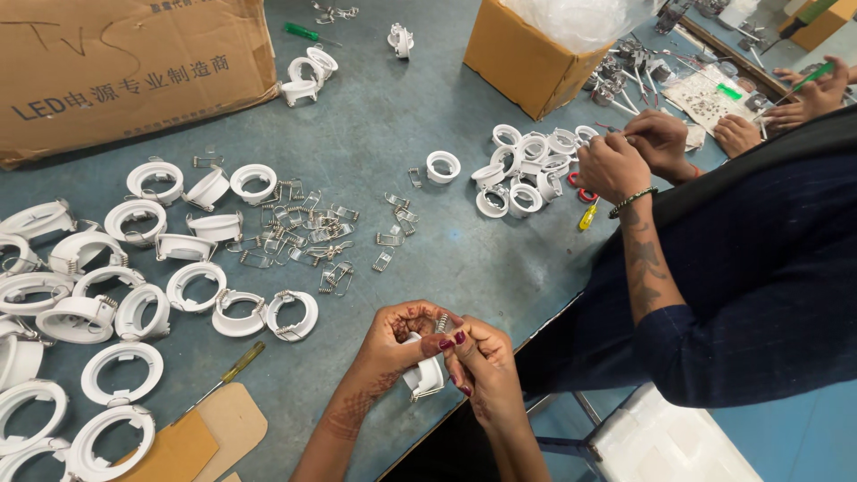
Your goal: The person assembles white circular LED light fixture housings by inserting small metal spring clips into slots on the plastic rings. The person handles the components by hand, repeatedly picking up housings and clips, inserting the clips, and placing the assembled units on the table.
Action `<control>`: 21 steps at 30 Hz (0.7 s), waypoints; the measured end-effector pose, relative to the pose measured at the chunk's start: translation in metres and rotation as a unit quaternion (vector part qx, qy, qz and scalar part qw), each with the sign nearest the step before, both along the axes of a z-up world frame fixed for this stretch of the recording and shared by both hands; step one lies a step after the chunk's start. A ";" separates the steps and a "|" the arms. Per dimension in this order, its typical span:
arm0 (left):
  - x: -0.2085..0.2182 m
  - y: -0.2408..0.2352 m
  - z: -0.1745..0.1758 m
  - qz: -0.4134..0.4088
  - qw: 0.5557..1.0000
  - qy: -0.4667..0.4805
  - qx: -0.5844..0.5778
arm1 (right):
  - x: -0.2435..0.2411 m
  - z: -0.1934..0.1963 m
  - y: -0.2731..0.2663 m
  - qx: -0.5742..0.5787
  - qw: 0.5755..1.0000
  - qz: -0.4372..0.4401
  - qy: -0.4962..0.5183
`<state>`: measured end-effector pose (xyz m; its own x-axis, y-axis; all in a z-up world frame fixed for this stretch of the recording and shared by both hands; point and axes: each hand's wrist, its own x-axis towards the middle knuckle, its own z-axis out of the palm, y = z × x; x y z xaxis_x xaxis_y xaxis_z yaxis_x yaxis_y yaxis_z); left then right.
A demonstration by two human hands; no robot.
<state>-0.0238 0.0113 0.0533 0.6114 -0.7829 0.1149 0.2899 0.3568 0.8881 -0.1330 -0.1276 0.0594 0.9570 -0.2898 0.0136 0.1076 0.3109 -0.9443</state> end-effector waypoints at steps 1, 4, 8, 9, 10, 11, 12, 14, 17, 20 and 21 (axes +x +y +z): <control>0.000 0.000 0.000 -0.001 1.000 0.001 0.000 | 0.000 0.001 0.000 -0.002 1.000 0.001 -0.003; 0.001 -0.001 -0.004 0.000 1.000 0.001 0.002 | -0.001 0.001 0.000 -0.006 1.000 0.003 -0.003; 0.003 -0.009 -0.011 0.025 0.999 0.019 -0.002 | 0.007 -0.008 -0.010 -0.013 1.000 -0.007 0.027; 0.002 -0.010 -0.013 0.038 0.999 0.029 -0.006 | 0.013 -0.011 -0.015 -0.017 0.999 -0.007 0.036; 0.000 -0.013 -0.015 0.043 0.997 0.054 0.022 | 0.021 -0.015 -0.022 -0.043 0.997 -0.030 0.053; -0.001 -0.018 -0.017 0.047 0.995 0.077 0.050 | 0.032 -0.019 -0.031 -0.070 0.994 -0.052 0.068; -0.001 -0.022 -0.018 0.052 0.991 0.101 0.077 | 0.043 -0.023 -0.039 -0.096 0.989 -0.074 0.083; 0.003 -0.024 -0.022 0.064 0.985 0.102 0.125 | 0.071 -0.032 -0.055 -0.214 0.974 -0.052 0.051; 0.008 -0.022 -0.032 0.079 0.972 0.116 0.191 | 0.107 -0.043 -0.067 -0.405 0.912 -0.039 0.052; 0.009 -0.024 -0.042 0.063 0.967 0.108 0.222 | 0.135 -0.043 -0.066 -0.496 0.867 0.016 0.054; 0.009 -0.023 -0.045 0.052 0.967 0.100 0.230 | 0.143 -0.041 -0.062 -0.507 0.860 0.042 0.051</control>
<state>-0.0148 -0.0122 0.0083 0.6633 -0.6564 -0.3594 0.4566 -0.0255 0.8893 0.0099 -0.1898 0.0188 0.9851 -0.1088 0.1328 0.0250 -0.6742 -0.7381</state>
